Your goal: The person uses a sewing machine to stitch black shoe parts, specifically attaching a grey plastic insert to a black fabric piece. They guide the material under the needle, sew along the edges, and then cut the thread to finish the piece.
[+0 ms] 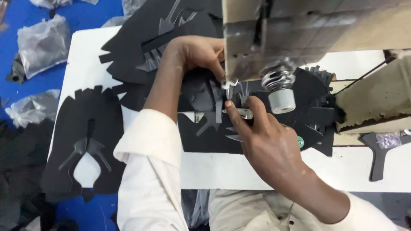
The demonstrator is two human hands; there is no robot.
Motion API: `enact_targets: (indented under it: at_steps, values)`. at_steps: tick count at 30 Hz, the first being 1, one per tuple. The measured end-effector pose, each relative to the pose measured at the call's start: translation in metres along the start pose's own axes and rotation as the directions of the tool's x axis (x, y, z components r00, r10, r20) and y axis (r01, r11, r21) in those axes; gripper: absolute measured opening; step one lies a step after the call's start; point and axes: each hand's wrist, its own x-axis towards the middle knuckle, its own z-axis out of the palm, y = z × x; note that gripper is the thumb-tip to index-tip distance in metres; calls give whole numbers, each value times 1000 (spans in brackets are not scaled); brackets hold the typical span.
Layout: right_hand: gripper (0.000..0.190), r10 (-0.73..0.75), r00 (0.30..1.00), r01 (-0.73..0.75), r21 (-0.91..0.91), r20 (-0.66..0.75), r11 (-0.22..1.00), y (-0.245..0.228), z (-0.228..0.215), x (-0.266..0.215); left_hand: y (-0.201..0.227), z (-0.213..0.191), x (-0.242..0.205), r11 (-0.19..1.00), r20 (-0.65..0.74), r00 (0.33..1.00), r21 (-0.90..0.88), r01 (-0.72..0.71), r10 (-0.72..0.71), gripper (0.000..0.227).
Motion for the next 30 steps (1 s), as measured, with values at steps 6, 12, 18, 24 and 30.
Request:
enact_targets:
  at_steps: [6,12,18,24,30]
  values:
    - [71,6,996,-7,-5,-94,1000,-2,3,-1,9,2,0,995,152,984,-67,-79,88,50]
    - [74,32,999,-32,18,4,999,0,-2,2,3,-3,4,979,205,970,-185,-91,129,56]
    - [70,22,999,-21,18,-44,1000,2,0,1,13,2,-3,987,118,988,-136,-82,98,52]
    - [70,13,999,-13,15,-37,1000,4,-1,2,1,-5,4,1000,118,993,-8,-17,18,32]
    - [79,39,999,-38,-13,38,999,5,-3,3,2,-2,-4,985,209,968,-127,-113,138,43]
